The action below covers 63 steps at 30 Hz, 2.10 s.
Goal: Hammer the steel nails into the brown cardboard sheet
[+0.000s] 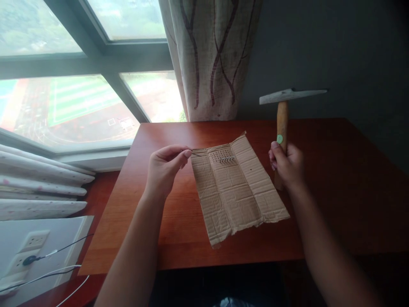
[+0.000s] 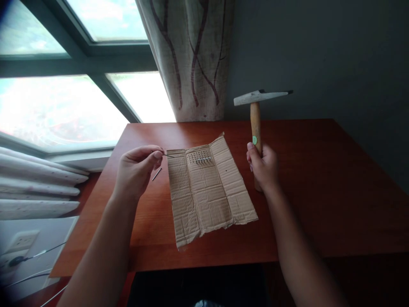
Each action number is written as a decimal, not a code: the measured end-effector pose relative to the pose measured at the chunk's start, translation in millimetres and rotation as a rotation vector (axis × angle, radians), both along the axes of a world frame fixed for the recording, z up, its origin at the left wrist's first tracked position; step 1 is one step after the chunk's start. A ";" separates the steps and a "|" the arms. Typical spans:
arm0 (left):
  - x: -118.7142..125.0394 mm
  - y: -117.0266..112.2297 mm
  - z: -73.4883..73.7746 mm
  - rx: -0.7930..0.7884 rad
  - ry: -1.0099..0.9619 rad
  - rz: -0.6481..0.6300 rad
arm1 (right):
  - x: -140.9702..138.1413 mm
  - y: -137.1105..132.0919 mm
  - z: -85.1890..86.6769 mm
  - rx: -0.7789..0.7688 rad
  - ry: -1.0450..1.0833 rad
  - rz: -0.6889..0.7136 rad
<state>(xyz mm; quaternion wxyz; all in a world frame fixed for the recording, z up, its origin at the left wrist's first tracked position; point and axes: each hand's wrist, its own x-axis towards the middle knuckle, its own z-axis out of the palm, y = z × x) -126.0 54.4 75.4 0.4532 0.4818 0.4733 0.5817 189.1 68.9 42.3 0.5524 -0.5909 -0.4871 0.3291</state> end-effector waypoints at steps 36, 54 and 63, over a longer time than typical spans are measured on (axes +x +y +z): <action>45.0 0.1 9.0 0.139 0.532 0.031 | -0.6 -3.5 -11.4 0.082 -0.245 0.014; 47.4 -1.2 -1.5 0.192 0.645 0.017 | 0.3 -6.3 -10.5 0.055 -0.276 0.039; 48.2 -1.4 -0.7 0.205 0.631 0.018 | 3.2 -5.4 -14.5 0.060 -0.292 0.054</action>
